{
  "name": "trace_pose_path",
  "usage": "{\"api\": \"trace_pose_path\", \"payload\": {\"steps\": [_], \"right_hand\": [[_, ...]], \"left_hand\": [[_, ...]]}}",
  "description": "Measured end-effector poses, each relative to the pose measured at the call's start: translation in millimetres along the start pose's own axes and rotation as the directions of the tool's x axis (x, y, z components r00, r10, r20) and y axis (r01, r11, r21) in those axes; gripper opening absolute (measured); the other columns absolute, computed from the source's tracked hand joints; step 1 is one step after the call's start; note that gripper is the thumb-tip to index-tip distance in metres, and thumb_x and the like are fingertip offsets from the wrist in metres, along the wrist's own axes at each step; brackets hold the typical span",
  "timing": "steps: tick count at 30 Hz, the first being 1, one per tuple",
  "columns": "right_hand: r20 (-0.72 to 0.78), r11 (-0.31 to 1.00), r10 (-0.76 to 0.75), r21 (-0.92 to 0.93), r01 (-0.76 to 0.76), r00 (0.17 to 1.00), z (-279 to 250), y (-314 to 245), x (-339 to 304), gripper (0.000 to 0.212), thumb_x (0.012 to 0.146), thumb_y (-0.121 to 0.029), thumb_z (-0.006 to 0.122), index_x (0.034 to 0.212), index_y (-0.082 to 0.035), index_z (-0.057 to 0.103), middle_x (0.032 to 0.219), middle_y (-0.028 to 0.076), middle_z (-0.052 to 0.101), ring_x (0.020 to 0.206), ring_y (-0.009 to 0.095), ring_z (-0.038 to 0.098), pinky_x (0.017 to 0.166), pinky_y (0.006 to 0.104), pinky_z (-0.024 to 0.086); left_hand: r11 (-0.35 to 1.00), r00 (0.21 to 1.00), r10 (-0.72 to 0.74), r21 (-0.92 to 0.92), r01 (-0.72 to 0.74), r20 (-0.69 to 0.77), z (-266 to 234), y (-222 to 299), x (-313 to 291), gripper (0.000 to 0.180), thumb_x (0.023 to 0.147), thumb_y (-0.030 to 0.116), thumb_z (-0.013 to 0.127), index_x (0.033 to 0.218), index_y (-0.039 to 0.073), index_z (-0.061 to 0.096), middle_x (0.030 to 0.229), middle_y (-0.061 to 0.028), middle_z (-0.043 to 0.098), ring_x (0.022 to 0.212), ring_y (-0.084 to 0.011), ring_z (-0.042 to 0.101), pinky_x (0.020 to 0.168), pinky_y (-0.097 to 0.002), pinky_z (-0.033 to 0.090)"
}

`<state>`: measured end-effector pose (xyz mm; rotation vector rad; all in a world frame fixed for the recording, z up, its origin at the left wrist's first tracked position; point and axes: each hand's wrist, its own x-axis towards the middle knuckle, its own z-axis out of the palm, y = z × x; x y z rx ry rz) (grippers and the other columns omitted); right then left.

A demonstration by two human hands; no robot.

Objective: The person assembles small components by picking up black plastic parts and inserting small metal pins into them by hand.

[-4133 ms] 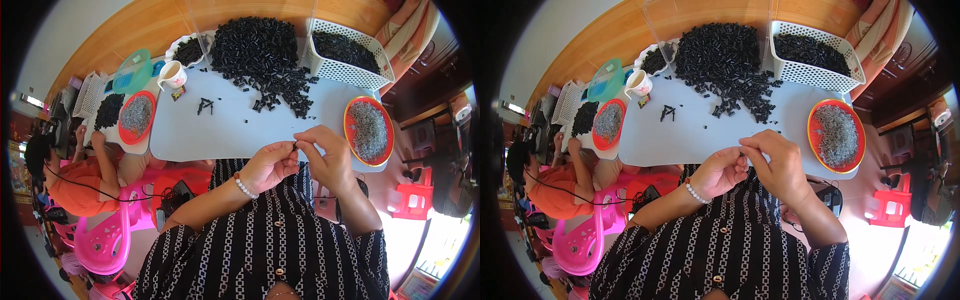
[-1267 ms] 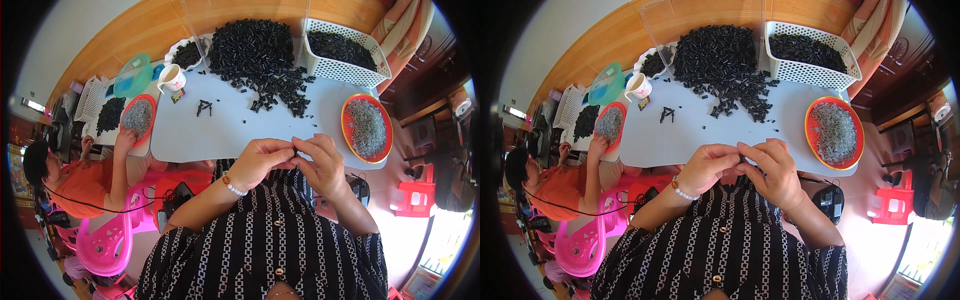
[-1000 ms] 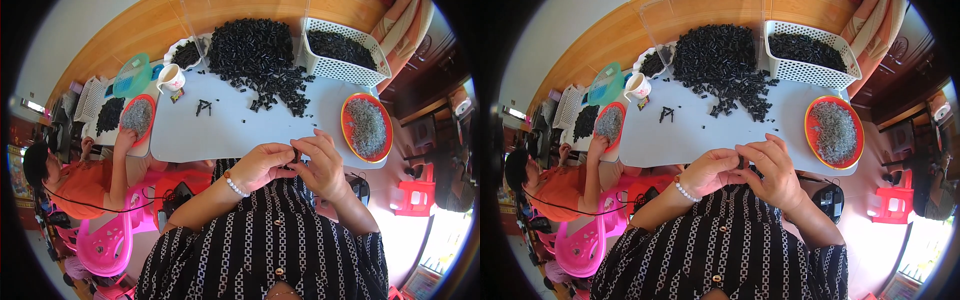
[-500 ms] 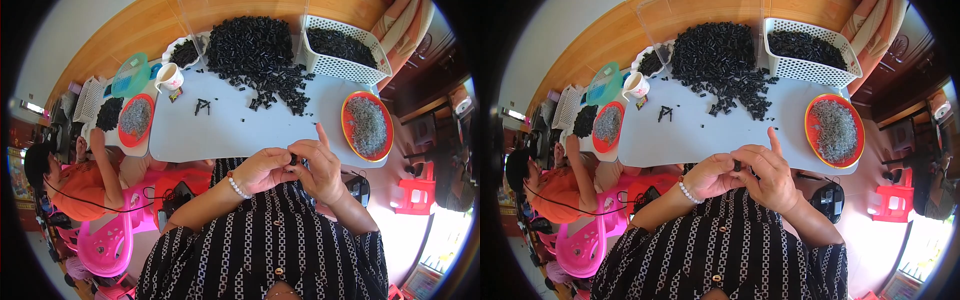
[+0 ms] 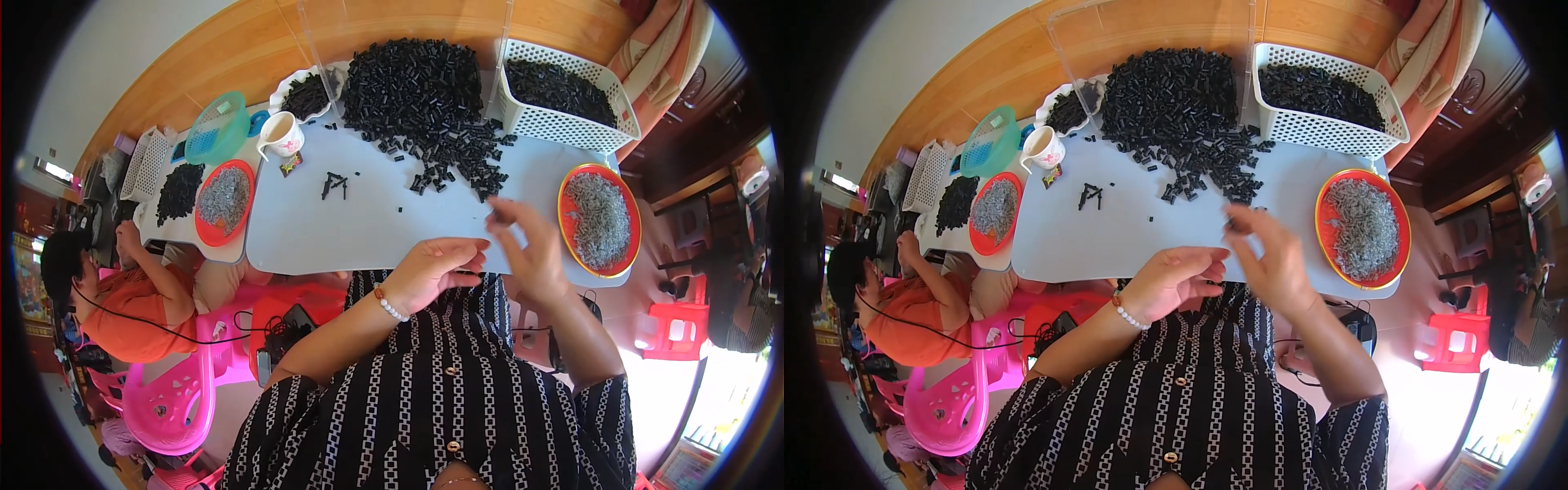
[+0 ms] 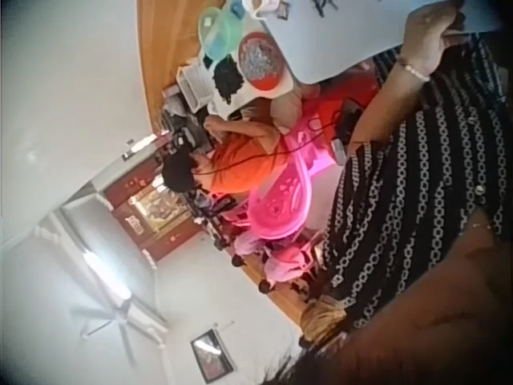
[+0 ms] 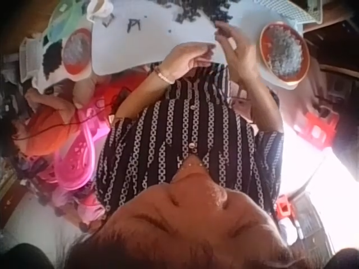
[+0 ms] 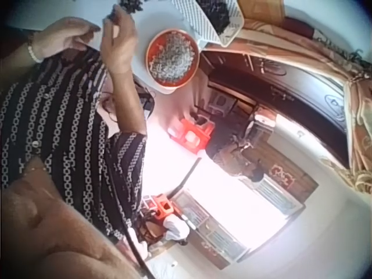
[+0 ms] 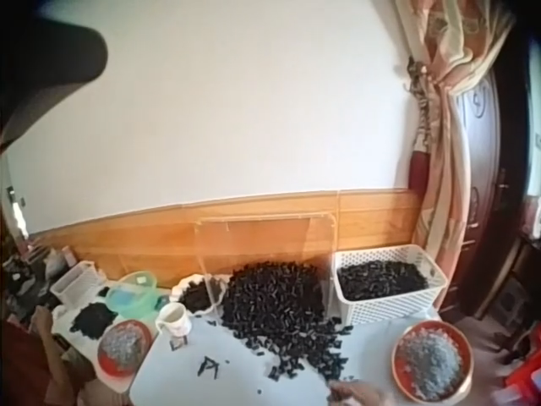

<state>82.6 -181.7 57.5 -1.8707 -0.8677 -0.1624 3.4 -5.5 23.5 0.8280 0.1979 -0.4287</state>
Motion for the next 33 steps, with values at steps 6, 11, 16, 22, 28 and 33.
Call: {"api": "trace_pose_path", "payload": {"steps": [6,11,16,22,28,33], "right_hand": [[-0.244,0.967,0.180,-0.135,-0.217,0.953,-47,65,87,0.031,0.088,-0.002,0.054,0.118,-0.004,0.062,0.083,0.012,0.067,0.072,0.018,0.065,0.070,0.0305,0.051],[-0.300,0.719,-0.015,-0.666,-0.198,0.954,-79,112,144,0.047,0.085,-0.010,0.054,0.131,-0.012,0.053,0.115,0.013,0.060,0.103,0.031,0.060,0.089,0.0459,0.044],[-0.197,0.783,-0.045,-0.616,-0.088,0.979,-77,101,116,0.030,0.084,-0.016,0.060,0.113,-0.013,0.064,0.104,0.009,0.065,0.100,0.026,0.061,0.092,0.0435,0.039],[-0.033,0.633,0.273,-0.746,-0.205,0.961,-98,77,30,0.016,0.084,-0.019,0.059,0.079,-0.012,0.073,0.080,0.008,0.070,0.080,0.025,0.065,0.087,0.0433,0.039],[0.137,0.415,0.526,-0.903,-0.112,0.839,-111,59,-12,0.007,0.076,-0.015,0.064,0.077,-0.013,0.071,0.080,0.005,0.067,0.085,0.023,0.062,0.088,0.0423,0.035],[0.164,0.382,0.391,-0.924,0.003,0.906,-109,77,-37,0.005,0.075,-0.014,0.065,0.075,-0.014,0.070,0.082,0.004,0.066,0.087,0.023,0.061,0.085,0.0417,0.036]], "left_hand": [[0.566,0.841,0.533,0.776,-0.277,-0.089,-47,14,24,0.017,0.086,0.010,0.069,0.101,0.002,0.070,0.093,-0.0055,0.071,0.080,-0.0085,0.064,0.075,-0.0213,0.050],[0.119,0.701,0.712,0.980,-0.160,0.028,-51,32,53,0.016,0.075,0.013,0.071,0.091,0.010,0.072,0.083,-0.0078,0.065,0.078,-0.0245,0.061,0.068,-0.0345,0.050],[-0.179,0.682,0.714,0.983,-0.036,0.155,-55,33,81,0.012,0.073,0.016,0.073,0.084,0.012,0.071,0.083,-0.0043,0.065,0.079,-0.0254,0.060,0.068,-0.0369,0.047],[-0.350,0.650,0.711,0.937,-0.003,0.268,-56,29,81,0.010,0.074,0.016,0.073,0.082,0.012,0.068,0.079,-0.0026,0.065,0.078,-0.0259,0.058,0.069,-0.0379,0.044],[-0.043,0.669,0.724,0.979,-0.198,0.167,-44,27,61,0.008,0.079,0.014,0.070,0.082,0.009,0.065,0.079,-0.0035,0.066,0.069,-0.0229,0.058,0.065,-0.0365,0.045],[0.188,0.728,0.681,0.940,-0.286,0.085,-30,13,41,0.017,0.083,0.012,0.068,0.099,0.006,0.070,0.082,-0.0074,0.067,0.064,-0.0163,0.058,0.060,-0.0276,0.048]]}}
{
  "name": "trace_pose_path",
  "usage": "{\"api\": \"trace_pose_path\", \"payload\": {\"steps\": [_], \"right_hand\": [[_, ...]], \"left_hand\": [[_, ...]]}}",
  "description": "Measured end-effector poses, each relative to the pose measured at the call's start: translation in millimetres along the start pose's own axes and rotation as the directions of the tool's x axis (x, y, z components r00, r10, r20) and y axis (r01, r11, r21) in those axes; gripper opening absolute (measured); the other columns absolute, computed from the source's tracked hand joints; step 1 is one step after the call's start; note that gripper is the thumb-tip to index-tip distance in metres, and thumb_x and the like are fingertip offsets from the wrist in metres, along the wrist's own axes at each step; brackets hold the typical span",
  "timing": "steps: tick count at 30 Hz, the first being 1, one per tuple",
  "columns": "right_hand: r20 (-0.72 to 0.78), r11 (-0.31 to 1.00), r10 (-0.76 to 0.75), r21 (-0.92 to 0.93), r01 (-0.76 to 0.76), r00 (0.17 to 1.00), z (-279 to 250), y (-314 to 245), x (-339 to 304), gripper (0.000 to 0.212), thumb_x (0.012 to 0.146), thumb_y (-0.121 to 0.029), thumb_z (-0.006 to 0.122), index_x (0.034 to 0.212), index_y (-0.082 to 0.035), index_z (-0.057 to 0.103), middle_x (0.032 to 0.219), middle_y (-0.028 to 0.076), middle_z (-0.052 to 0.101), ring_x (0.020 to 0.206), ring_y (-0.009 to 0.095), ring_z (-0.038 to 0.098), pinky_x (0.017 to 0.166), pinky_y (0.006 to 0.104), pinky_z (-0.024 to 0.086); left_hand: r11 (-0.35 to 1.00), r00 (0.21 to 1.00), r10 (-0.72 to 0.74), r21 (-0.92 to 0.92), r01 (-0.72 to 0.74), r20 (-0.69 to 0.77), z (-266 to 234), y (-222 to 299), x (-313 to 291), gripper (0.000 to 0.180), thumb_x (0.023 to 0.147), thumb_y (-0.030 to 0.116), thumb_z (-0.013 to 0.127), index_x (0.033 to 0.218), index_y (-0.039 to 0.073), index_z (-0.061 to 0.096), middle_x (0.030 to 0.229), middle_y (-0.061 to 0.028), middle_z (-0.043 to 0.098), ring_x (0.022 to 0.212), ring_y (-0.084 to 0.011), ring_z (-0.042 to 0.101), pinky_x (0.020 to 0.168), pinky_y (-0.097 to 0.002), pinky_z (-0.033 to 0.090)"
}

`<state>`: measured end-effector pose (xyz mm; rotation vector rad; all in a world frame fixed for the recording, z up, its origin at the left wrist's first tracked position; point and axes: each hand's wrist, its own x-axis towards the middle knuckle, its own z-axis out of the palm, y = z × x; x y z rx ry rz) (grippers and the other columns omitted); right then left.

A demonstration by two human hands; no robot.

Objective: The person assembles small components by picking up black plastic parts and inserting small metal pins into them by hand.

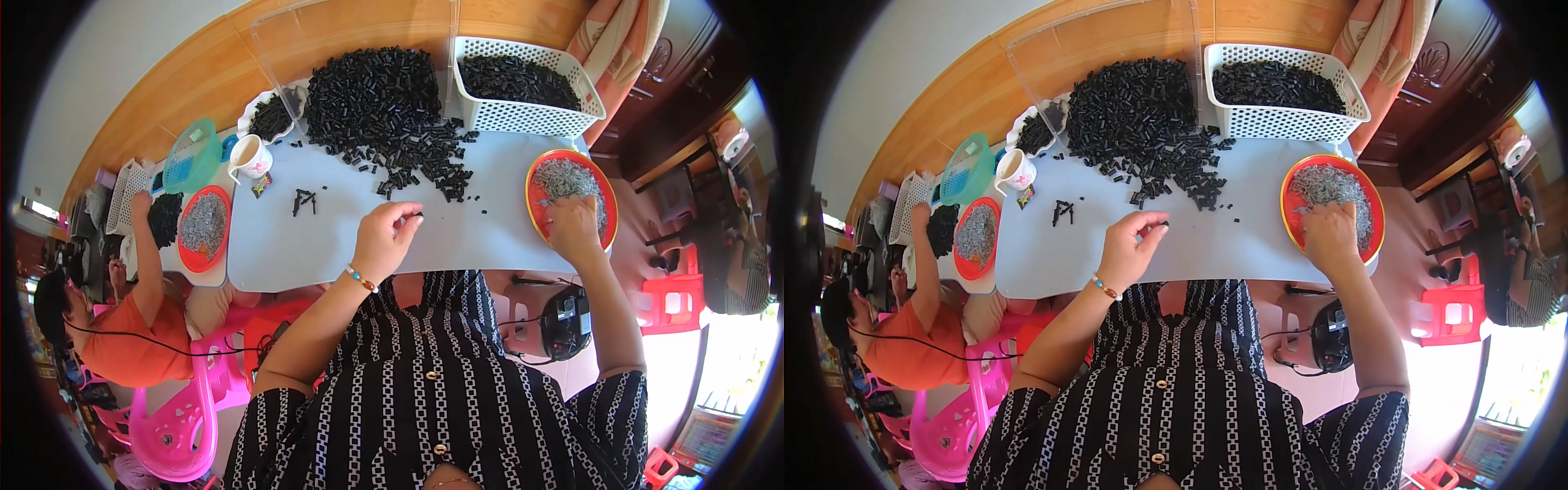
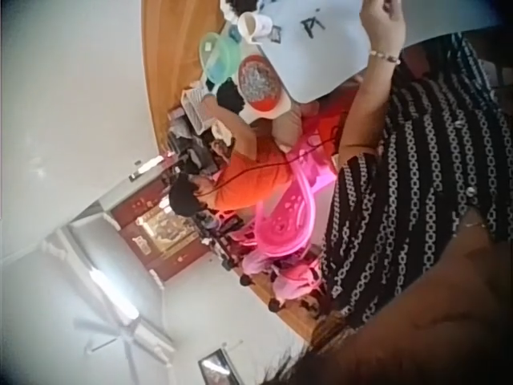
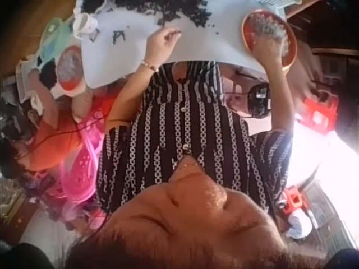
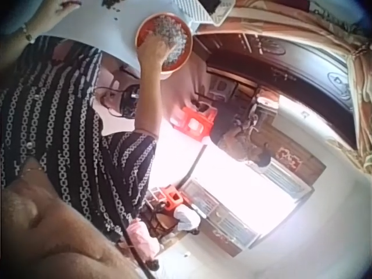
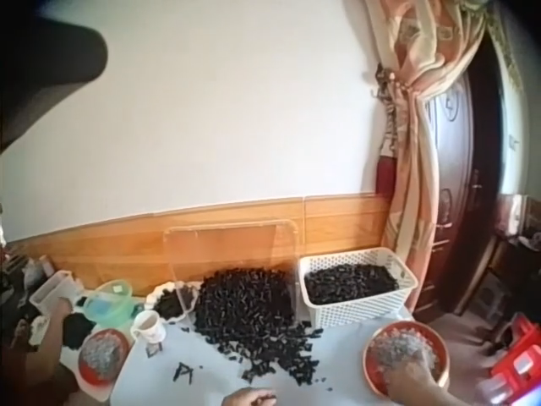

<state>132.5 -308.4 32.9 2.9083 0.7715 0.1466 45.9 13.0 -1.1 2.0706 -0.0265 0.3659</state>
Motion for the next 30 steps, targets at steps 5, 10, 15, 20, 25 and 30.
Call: {"api": "trace_pose_path", "payload": {"steps": [5,10,15,20,25,30], "right_hand": [[-0.064,1.000,-0.002,0.008,0.003,0.998,11,4,4,0.007,0.078,-0.015,0.062,0.076,-0.015,0.069,0.081,0.004,0.066,0.086,0.021,0.060,0.083,0.0392,0.035],[-0.124,0.985,-0.028,0.168,0.049,0.992,4,10,-1,0.006,0.078,-0.013,0.062,0.075,-0.014,0.067,0.078,0.003,0.064,0.083,0.022,0.060,0.083,0.0400,0.035],[-0.113,0.992,-0.068,0.095,0.079,0.991,6,3,1,0.007,0.076,-0.011,0.062,0.077,-0.015,0.068,0.079,0.003,0.063,0.083,0.021,0.060,0.083,0.0405,0.035],[-0.142,0.991,-0.048,0.115,0.064,0.989,8,-2,3,0.009,0.075,-0.011,0.062,0.075,-0.016,0.069,0.079,0.002,0.064,0.083,0.021,0.060,0.084,0.0407,0.035],[0.056,0.989,-0.059,0.142,0.051,0.997,-1,3,2,0.008,0.075,-0.009,0.063,0.074,-0.014,0.070,0.076,0.003,0.066,0.084,0.021,0.061,0.086,0.0390,0.035],[0.066,0.997,-0.077,0.032,0.075,0.995,1,-3,9,0.009,0.076,-0.011,0.062,0.073,-0.015,0.070,0.077,0.003,0.066,0.084,0.020,0.061,0.085,0.0389,0.035]], "left_hand": [[0.977,0.992,-0.053,-0.198,0.075,0.110,12,11,-18,0.015,0.086,0.010,0.067,0.100,0.003,0.070,0.087,-0.0068,0.070,0.070,-0.0114,0.062,0.065,-0.0244,0.050],[0.916,0.951,-0.193,-0.301,0.263,0.243,10,22,-29,0.016,0.088,0.010,0.066,0.100,0.000,0.069,0.091,-0.0055,0.071,0.079,-0.0085,0.065,0.073,-0.0222,0.051],[0.887,0.937,-0.206,-0.350,0.301,0.281,14,20,-31,0.016,0.089,0.010,0.066,0.101,0.000,0.069,0.092,-0.0039,0.071,0.079,-0.0072,0.064,0.073,-0.0211,0.051],[0.871,0.930,-0.207,-0.375,0.317,0.304,13,23,-31,0.017,0.090,0.009,0.065,0.103,0.000,0.068,0.092,-0.0033,0.071,0.080,-0.0064,0.063,0.073,-0.0203,0.050],[0.759,0.904,-0.169,-0.532,0.374,0.393,3,34,-27,0.021,0.091,0.006,0.063,0.110,-0.001,0.066,0.097,-0.0038,0.070,0.086,-0.0068,0.064,0.078,-0.0207,0.050],[0.746,0.908,-0.102,-0.573,0.340,0.406,3,43,-27,0.022,0.091,0.003,0.062,0.113,-0.001,0.065,0.100,-0.0043,0.069,0.087,-0.0071,0.064,0.079,-0.0200,0.050]]}}
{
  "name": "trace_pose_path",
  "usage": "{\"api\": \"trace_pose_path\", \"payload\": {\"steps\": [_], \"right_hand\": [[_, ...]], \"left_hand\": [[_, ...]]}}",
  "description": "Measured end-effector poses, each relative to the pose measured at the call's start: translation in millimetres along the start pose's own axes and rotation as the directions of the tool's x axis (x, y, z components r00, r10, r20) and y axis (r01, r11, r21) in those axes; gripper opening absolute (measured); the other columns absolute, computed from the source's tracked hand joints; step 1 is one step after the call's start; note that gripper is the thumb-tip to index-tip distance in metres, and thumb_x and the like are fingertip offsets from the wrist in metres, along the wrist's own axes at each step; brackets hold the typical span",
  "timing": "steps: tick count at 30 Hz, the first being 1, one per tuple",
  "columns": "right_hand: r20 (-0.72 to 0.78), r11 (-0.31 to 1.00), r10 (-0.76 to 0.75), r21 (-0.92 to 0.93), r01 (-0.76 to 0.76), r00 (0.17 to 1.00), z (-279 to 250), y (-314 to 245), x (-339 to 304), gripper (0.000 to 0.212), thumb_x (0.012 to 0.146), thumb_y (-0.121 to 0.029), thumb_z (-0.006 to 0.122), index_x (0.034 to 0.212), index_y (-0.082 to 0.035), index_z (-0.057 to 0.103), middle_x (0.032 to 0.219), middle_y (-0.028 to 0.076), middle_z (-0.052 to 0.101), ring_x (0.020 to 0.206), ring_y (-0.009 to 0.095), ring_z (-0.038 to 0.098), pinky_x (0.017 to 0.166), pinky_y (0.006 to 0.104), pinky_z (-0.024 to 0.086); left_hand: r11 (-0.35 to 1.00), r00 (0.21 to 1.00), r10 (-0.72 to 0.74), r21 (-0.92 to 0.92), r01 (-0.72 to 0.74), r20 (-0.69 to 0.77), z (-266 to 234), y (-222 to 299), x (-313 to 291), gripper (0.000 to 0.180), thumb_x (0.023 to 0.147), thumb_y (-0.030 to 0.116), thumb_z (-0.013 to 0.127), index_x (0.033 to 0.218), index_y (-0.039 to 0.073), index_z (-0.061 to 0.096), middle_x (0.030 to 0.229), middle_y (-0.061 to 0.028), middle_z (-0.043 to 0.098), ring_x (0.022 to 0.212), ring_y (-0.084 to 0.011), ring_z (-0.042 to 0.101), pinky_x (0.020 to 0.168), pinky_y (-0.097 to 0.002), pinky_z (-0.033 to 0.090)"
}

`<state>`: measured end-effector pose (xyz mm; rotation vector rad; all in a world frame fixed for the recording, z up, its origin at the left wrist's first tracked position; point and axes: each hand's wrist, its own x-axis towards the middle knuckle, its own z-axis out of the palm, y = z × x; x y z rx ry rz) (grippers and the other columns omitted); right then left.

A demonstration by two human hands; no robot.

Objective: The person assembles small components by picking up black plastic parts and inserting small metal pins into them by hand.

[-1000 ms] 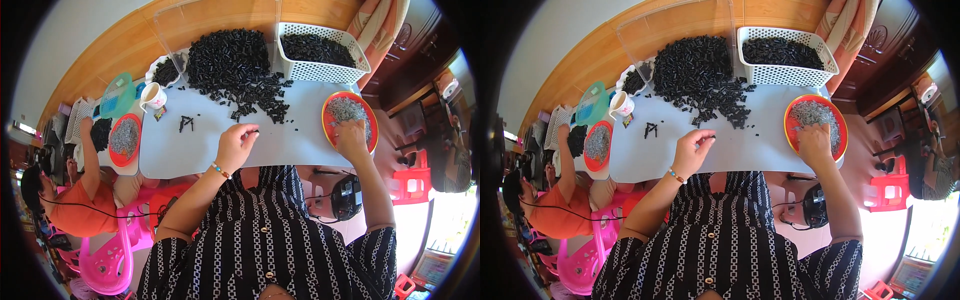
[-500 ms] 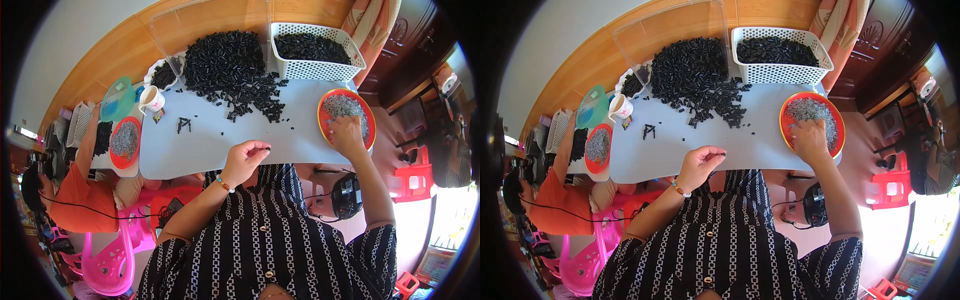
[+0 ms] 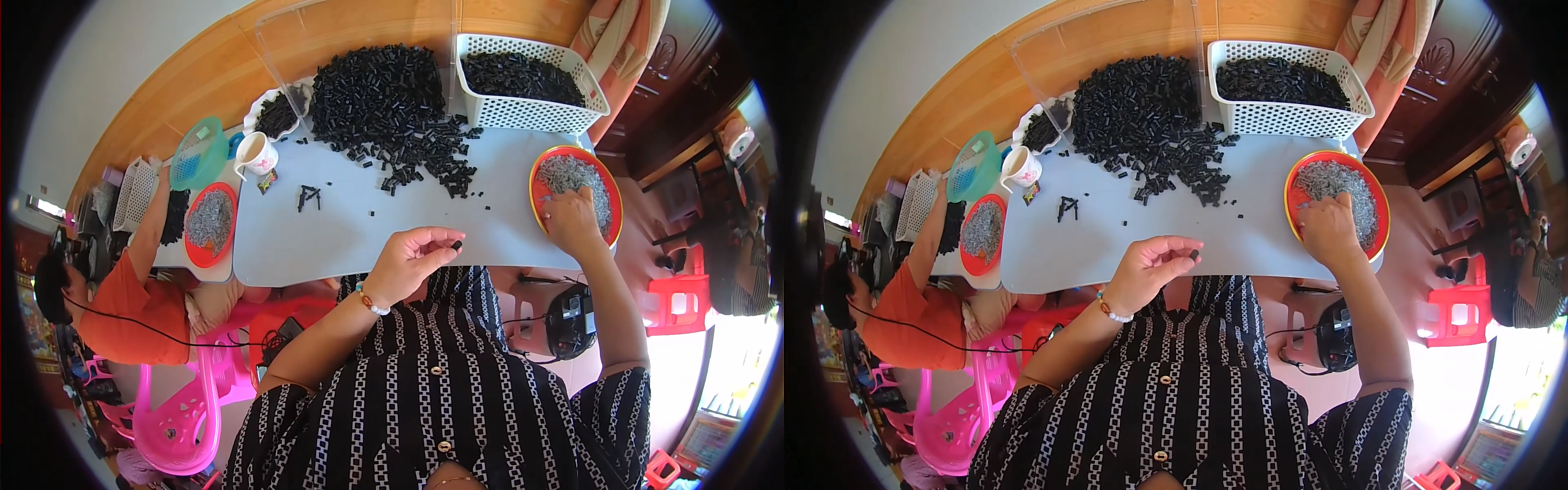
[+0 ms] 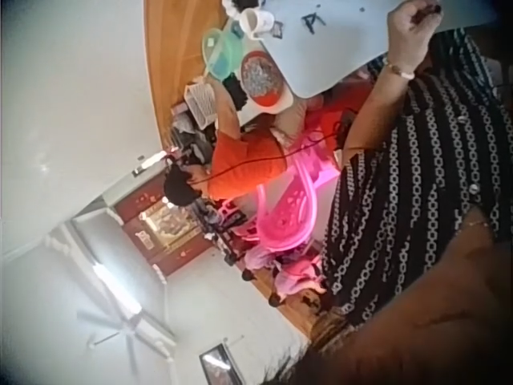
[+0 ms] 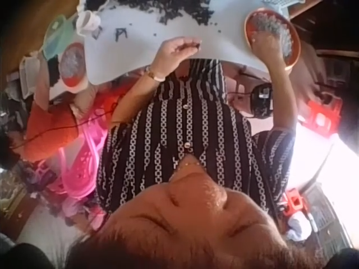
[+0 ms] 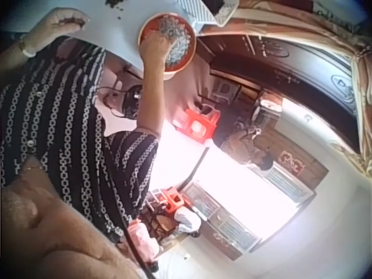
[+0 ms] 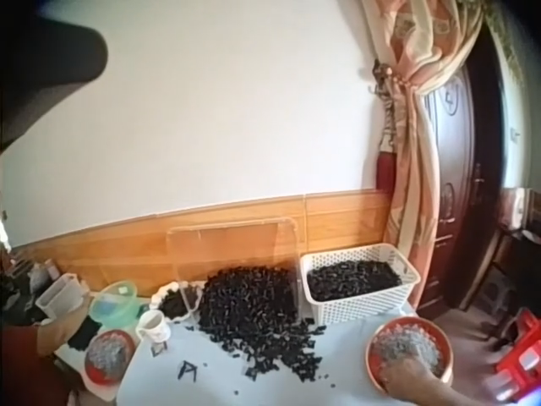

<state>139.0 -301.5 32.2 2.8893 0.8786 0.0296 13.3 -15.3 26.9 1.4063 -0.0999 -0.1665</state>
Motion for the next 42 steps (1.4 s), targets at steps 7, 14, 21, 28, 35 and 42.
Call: {"api": "trace_pose_path", "payload": {"steps": [7,14,21,28,35,42], "right_hand": [[-0.052,1.000,-0.003,0.031,0.005,0.999,-1,5,-9,0.007,0.074,-0.009,0.063,0.075,-0.014,0.067,0.076,0.003,0.065,0.085,0.022,0.060,0.086,0.0400,0.035],[-0.154,0.998,0.001,0.064,0.009,0.988,10,3,-8,0.006,0.075,-0.006,0.062,0.075,-0.011,0.064,0.078,0.005,0.065,0.081,0.023,0.061,0.082,0.0397,0.037],[-0.284,0.958,0.126,0.283,-0.043,0.950,-1,6,-8,0.006,0.079,-0.009,0.063,0.081,-0.009,0.068,0.082,0.006,0.066,0.084,0.023,0.062,0.085,0.0412,0.037],[-0.256,0.989,0.133,0.101,-0.111,0.957,3,-1,6,0.007,0.078,-0.016,0.067,0.082,-0.013,0.072,0.083,0.004,0.065,0.089,0.022,0.060,0.088,0.0415,0.036],[-0.212,0.993,0.115,0.062,-0.104,0.971,-1,0,9,0.009,0.080,-0.019,0.063,0.078,-0.016,0.071,0.084,0.002,0.066,0.091,0.020,0.059,0.088,0.0395,0.034],[-0.123,0.988,0.135,-0.053,-0.142,0.983,11,0,2,0.008,0.077,-0.022,0.067,0.078,-0.014,0.070,0.082,0.005,0.066,0.088,0.023,0.061,0.085,0.0404,0.036]], "left_hand": [[0.996,1.000,-0.010,-0.086,0.012,0.026,-2,8,-5,0.026,0.091,-0.001,0.059,0.117,0.000,0.062,0.094,-0.0033,0.065,0.088,-0.0095,0.060,0.080,-0.0241,0.049],[0.909,0.993,-0.099,-0.399,0.117,0.065,1,10,-6,0.023,0.093,0.002,0.056,0.116,0.000,0.060,0.090,-0.0027,0.061,0.087,-0.0115,0.059,0.079,-0.0241,0.048],[0.879,0.984,-0.136,-0.443,0.175,0.119,-1,4,-9,0.013,0.094,0.004,0.056,0.106,0.003,0.061,0.094,-0.0048,0.062,0.086,-0.0121,0.058,0.081,-0.0256,0.048],[0.846,0.971,-0.210,-0.476,0.239,0.115,0,-8,-12,0.009,0.092,0.002,0.058,0.100,0.003,0.060,0.099,-0.0083,0.065,0.083,-0.0111,0.059,0.077,-0.0261,0.050],[0.874,0.965,-0.257,-0.412,0.257,0.057,4,0,-14,0.017,0.092,0.003,0.058,0.108,0.000,0.063,0.096,-0.0080,0.065,0.083,-0.0112,0.061,0.078,-0.0260,0.052],[0.834,0.925,-0.338,-0.402,0.379,0.171,6,-5,-12,0.021,0.095,0.010,0.057,0.113,0.003,0.066,0.093,-0.0044,0.067,0.076,-0.0063,0.062,0.072,-0.0218,0.053]]}}
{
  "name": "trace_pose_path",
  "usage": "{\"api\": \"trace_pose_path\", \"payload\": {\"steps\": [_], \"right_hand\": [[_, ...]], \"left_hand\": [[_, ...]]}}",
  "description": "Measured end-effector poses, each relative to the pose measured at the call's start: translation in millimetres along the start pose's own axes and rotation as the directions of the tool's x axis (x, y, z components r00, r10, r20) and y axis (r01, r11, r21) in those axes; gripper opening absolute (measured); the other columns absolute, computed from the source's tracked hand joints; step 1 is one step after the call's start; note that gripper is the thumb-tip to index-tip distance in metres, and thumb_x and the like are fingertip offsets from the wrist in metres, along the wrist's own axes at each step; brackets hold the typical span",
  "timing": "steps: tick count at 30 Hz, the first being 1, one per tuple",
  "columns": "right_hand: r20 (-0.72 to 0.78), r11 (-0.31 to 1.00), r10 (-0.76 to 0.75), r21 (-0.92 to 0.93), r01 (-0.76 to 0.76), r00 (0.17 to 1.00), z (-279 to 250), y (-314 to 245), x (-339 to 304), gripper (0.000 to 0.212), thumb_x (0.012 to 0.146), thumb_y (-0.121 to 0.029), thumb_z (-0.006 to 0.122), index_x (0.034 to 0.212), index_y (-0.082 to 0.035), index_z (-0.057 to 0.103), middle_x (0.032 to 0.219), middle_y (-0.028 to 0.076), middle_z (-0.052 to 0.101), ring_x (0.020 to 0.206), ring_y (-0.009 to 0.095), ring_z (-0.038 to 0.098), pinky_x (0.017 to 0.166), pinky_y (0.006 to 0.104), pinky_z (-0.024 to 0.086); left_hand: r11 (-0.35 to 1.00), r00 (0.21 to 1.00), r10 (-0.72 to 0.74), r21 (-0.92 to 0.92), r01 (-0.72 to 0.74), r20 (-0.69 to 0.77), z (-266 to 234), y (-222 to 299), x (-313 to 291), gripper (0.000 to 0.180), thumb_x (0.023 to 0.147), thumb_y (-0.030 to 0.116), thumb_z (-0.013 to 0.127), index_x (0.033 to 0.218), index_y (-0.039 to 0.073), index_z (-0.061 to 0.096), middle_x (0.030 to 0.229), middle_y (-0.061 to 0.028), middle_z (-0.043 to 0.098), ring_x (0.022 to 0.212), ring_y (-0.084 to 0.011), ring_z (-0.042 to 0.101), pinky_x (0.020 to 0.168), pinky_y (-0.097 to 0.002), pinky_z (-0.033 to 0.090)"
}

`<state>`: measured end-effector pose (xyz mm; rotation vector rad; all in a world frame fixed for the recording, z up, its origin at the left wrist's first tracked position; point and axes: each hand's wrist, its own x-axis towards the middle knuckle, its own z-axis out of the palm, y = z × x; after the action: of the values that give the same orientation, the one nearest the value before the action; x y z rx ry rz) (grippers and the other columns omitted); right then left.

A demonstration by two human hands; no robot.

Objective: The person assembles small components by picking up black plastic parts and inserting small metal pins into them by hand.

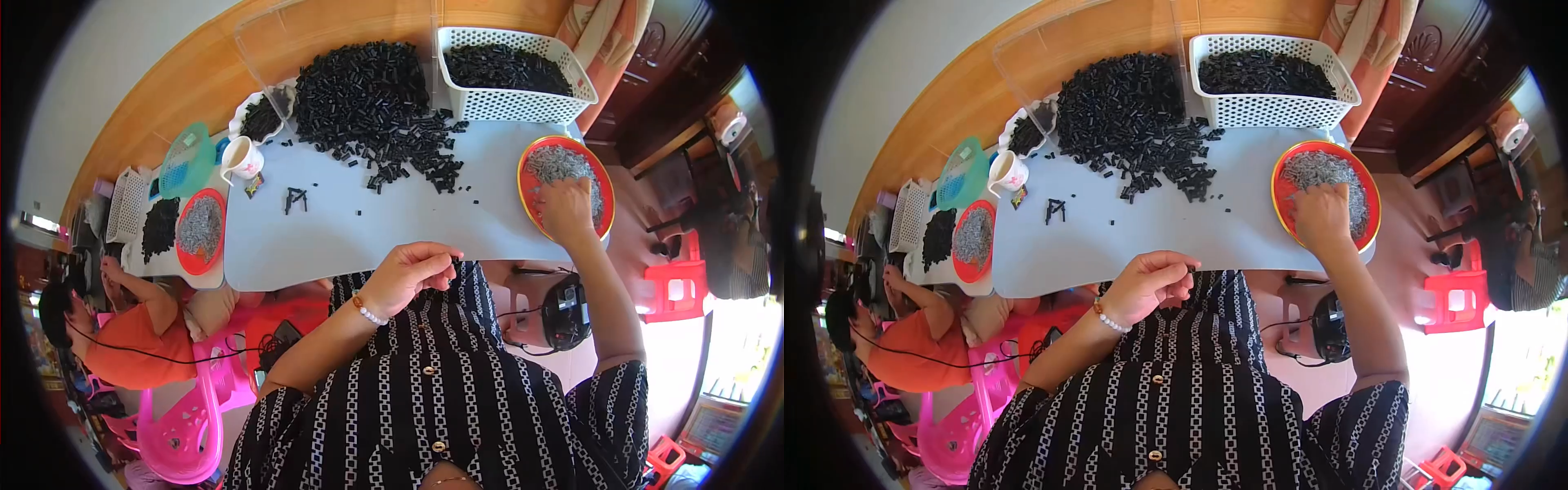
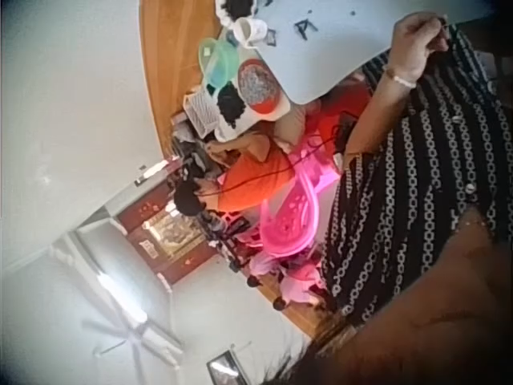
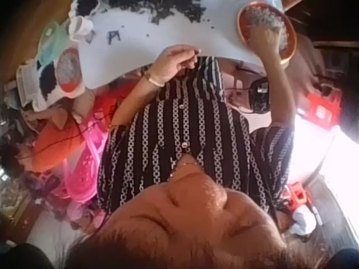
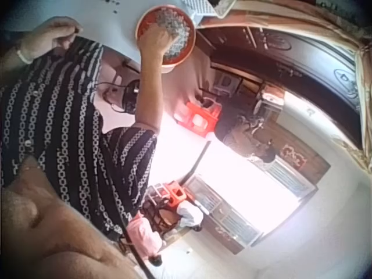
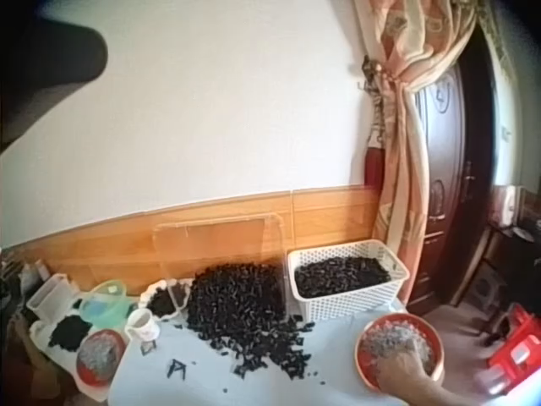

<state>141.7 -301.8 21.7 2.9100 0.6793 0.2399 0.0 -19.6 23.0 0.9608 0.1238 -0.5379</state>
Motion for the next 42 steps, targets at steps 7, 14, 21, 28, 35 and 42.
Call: {"api": "trace_pose_path", "payload": {"steps": [7,14,21,28,35,42], "right_hand": [[-0.092,0.991,0.030,0.133,-0.018,0.995,-5,1,-1,0.003,0.076,-0.017,0.066,0.077,-0.014,0.067,0.082,0.004,0.066,0.085,0.023,0.061,0.085,0.0417,0.036],[-0.044,0.991,-0.021,0.131,0.027,0.999,-13,-4,-3,0.003,0.075,-0.014,0.065,0.076,-0.012,0.068,0.080,0.005,0.066,0.085,0.023,0.061,0.086,0.0421,0.035],[-0.051,0.994,-0.061,0.088,0.065,0.997,-1,-3,0,0.005,0.075,-0.014,0.061,0.075,-0.013,0.067,0.080,0.005,0.066,0.086,0.022,0.061,0.086,0.0404,0.036],[-0.074,0.774,0.223,0.619,-0.130,0.972,-30,-7,-8,0.007,0.077,-0.007,0.063,0.084,-0.005,0.064,0.077,0.005,0.066,0.070,0.019,0.062,0.079,0.0359,0.043],[0.034,0.010,0.078,0.999,-0.035,0.996,-75,-87,-32,0.009,0.083,-0.003,0.069,0.092,-0.001,0.069,0.088,0.005,0.070,0.080,0.008,0.060,0.076,0.0245,0.048],[-0.159,0.176,0.071,0.974,0.145,0.985,-75,-124,-35,0.008,0.080,-0.001,0.068,0.086,-0.006,0.070,0.088,0.005,0.071,0.086,0.018,0.065,0.096,0.0360,0.036]], "left_hand": [[0.999,1.000,0.010,0.030,-0.010,-0.029,2,0,-4,0.020,0.094,0.011,0.059,0.112,0.004,0.066,0.099,-0.0059,0.069,0.082,-0.0075,0.064,0.078,-0.0218,0.053],[0.999,1.000,-0.002,-0.037,0.002,-0.013,-3,-5,-3,0.020,0.095,0.010,0.058,0.112,0.004,0.066,0.095,-0.0040,0.068,0.084,-0.0076,0.063,0.079,-0.0215,0.053],[1.000,1.000,0.009,-0.003,-0.009,-0.007,4,-3,-2,0.018,0.096,0.009,0.056,0.111,0.008,0.065,0.096,-0.0027,0.066,0.079,-0.0068,0.062,0.071,-0.0227,0.052],[0.956,0.990,0.051,-0.295,-0.011,0.128,-10,-9,4,0.024,0.096,0.006,0.053,0.118,0.005,0.062,0.093,-0.0048,0.064,0.080,-0.0122,0.060,0.078,-0.0300,0.051],[0.947,0.988,0.095,-0.316,-0.053,0.118,-7,-10,7,0.022,0.096,0.007,0.055,0.115,0.001,0.063,0.090,-0.0060,0.064,0.080,-0.0147,0.061,0.078,-0.0295,0.052],[0.950,0.993,0.108,-0.299,-0.092,0.039,-6,-9,1,0.021,0.095,0.005,0.056,0.114,0.001,0.064,0.094,-0.0082,0.066,0.082,-0.0154,0.064,0.079,-0.0284,0.053]]}}
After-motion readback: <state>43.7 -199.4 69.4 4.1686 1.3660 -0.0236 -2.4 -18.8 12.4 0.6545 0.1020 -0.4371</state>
